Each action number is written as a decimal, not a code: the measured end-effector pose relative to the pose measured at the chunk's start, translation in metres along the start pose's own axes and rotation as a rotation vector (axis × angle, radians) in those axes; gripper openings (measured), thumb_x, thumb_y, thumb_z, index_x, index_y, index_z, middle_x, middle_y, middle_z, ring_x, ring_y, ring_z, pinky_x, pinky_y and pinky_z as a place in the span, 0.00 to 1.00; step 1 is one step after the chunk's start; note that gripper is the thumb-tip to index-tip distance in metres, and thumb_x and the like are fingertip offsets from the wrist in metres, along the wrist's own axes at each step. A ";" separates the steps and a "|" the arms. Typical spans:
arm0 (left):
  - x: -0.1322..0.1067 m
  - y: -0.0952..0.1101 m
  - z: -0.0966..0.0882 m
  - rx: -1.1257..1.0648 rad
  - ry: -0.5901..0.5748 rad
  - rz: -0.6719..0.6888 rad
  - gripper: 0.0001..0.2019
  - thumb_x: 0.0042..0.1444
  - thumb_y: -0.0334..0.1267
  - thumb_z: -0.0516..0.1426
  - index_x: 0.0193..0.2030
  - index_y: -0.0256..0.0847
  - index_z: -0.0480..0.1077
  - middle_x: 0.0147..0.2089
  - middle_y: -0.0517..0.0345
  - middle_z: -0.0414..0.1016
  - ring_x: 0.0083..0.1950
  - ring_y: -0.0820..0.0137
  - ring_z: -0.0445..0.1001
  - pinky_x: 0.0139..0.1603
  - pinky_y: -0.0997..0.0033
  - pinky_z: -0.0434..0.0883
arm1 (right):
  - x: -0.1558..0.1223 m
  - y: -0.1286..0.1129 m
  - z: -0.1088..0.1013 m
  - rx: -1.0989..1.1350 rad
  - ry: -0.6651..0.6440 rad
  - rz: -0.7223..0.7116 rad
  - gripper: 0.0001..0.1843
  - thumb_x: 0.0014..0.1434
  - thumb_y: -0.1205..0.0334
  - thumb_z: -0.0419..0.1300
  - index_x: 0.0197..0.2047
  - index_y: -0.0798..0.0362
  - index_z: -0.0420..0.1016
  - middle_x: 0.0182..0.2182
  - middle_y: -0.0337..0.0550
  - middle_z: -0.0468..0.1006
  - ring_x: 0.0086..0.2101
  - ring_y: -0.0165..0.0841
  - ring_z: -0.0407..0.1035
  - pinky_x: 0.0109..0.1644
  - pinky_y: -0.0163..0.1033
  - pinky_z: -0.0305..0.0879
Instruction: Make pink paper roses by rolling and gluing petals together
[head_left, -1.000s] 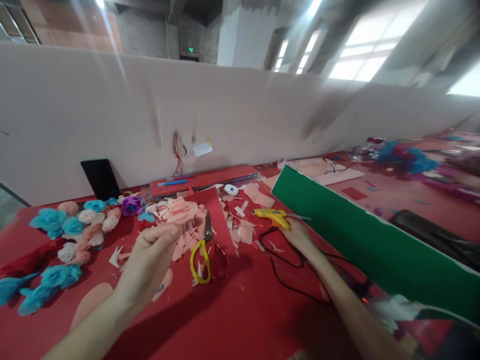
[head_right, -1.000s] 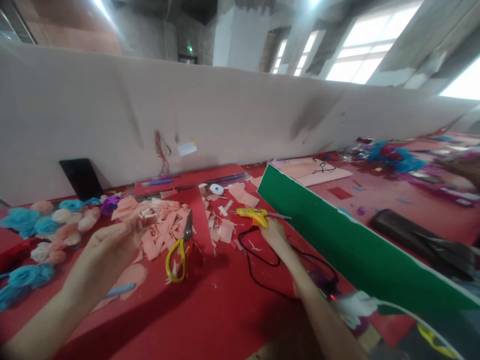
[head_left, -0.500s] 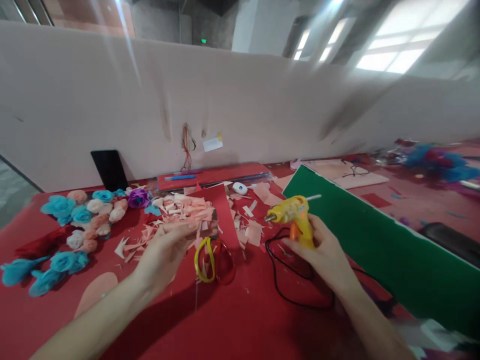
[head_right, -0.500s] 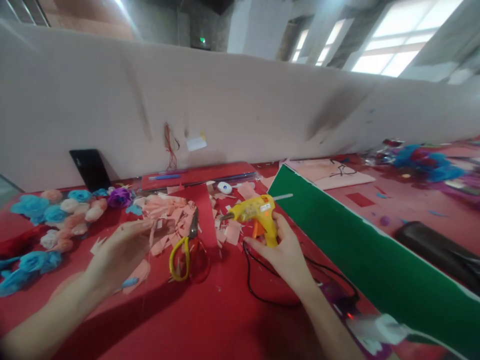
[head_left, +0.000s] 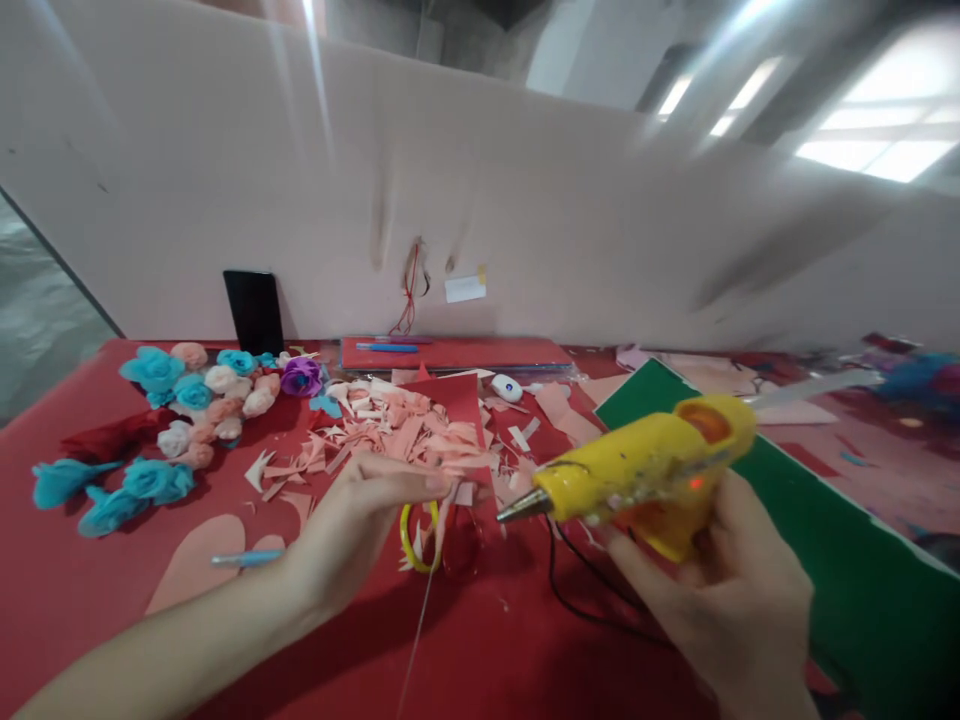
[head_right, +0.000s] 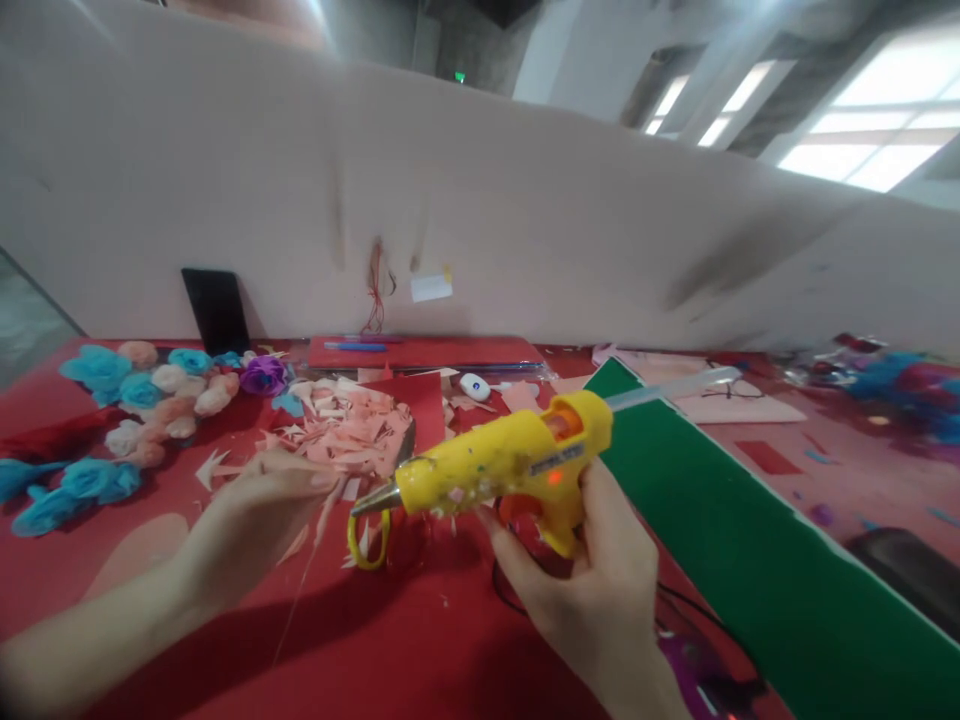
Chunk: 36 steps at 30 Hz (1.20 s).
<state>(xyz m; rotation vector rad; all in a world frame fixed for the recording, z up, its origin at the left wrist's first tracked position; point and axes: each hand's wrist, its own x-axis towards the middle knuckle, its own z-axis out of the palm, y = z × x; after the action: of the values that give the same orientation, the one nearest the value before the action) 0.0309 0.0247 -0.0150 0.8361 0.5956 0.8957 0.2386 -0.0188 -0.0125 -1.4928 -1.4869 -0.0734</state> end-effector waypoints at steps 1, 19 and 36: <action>0.000 -0.001 -0.001 0.003 -0.009 0.004 0.07 0.42 0.33 0.58 0.19 0.42 0.76 0.23 0.61 0.76 0.35 0.68 0.73 0.53 0.66 0.63 | 0.000 -0.001 0.000 0.021 0.025 -0.003 0.14 0.42 0.56 0.63 0.32 0.50 0.65 0.21 0.34 0.65 0.18 0.28 0.63 0.17 0.31 0.65; 0.007 -0.041 0.005 0.115 0.029 -0.029 0.12 0.49 0.38 0.59 0.17 0.40 0.75 0.20 0.61 0.73 0.31 0.73 0.70 0.46 0.74 0.65 | -0.021 -0.021 0.044 0.770 -0.144 0.528 0.29 0.35 0.67 0.68 0.39 0.47 0.59 0.30 0.35 0.72 0.33 0.33 0.72 0.36 0.37 0.73; 0.001 -0.045 0.009 0.032 0.024 -0.073 0.11 0.50 0.38 0.58 0.20 0.38 0.73 0.23 0.61 0.69 0.30 0.75 0.63 0.37 0.77 0.61 | -0.026 -0.023 0.043 0.773 -0.255 0.546 0.27 0.40 0.65 0.66 0.42 0.48 0.58 0.35 0.40 0.74 0.38 0.38 0.74 0.41 0.42 0.73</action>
<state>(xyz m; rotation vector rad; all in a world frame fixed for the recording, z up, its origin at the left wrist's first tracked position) 0.0579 0.0063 -0.0478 0.8288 0.6587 0.8329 0.1896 -0.0149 -0.0382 -1.2162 -1.0476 0.9421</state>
